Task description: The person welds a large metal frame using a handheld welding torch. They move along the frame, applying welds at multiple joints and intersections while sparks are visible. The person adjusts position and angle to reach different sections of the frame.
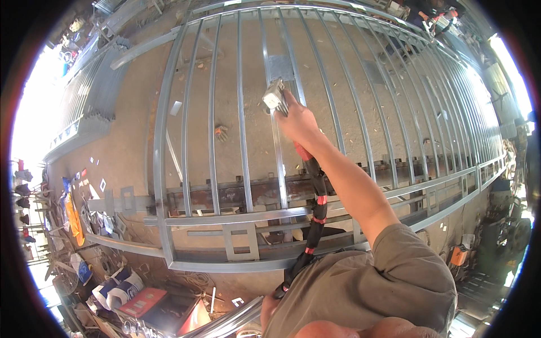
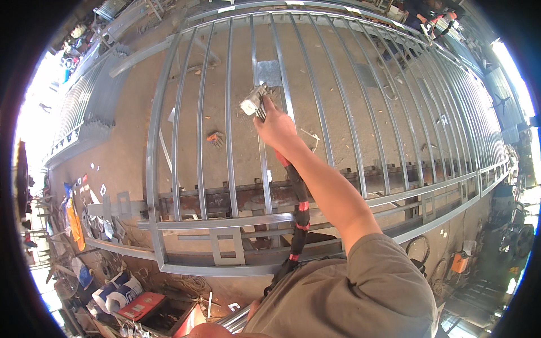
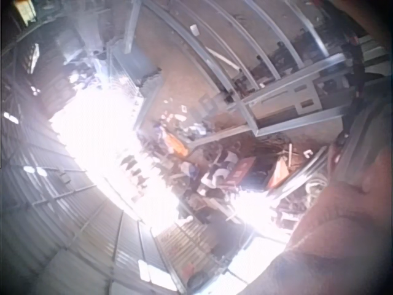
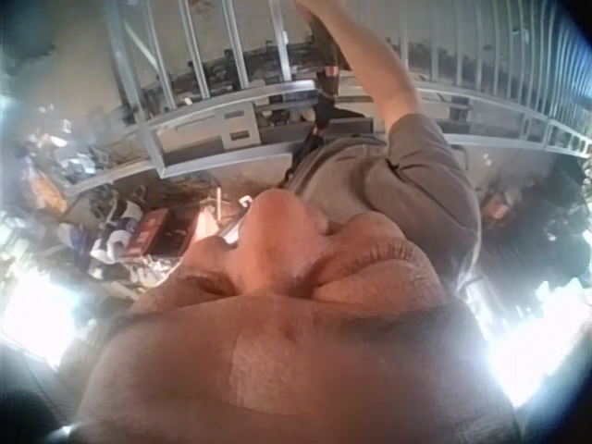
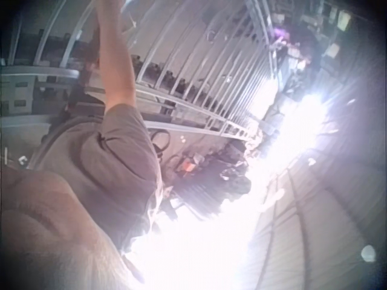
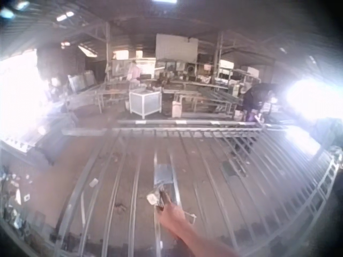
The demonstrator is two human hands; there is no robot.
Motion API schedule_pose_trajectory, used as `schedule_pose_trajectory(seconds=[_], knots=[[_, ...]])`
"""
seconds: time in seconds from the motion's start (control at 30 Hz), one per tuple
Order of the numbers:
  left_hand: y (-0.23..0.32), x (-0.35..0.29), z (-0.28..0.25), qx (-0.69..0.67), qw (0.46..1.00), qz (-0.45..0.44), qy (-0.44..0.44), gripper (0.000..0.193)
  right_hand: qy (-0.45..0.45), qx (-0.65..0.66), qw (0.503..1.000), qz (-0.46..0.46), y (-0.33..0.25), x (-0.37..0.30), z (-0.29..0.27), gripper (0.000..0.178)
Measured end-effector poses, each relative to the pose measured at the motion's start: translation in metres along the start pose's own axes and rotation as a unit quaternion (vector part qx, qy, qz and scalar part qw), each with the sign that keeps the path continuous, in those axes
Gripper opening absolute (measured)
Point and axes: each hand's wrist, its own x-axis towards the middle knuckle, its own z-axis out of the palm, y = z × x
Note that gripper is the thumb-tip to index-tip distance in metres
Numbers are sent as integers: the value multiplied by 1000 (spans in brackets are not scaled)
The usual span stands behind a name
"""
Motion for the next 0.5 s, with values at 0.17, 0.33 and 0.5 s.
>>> schedule_pose_trajectory(seconds=[0.17,0.33,0.5], knots=[[-13,-4,-3,-20,999,-3,30,61,8,130,991,-3,19,-42,-54,74],[-44,17,3,26,999,-11,42,58,56,141,987,43,66,-89,-120,69],[-70,57,25,86,995,43,14,55,110,168,974,104,115,-143,-186,48]])
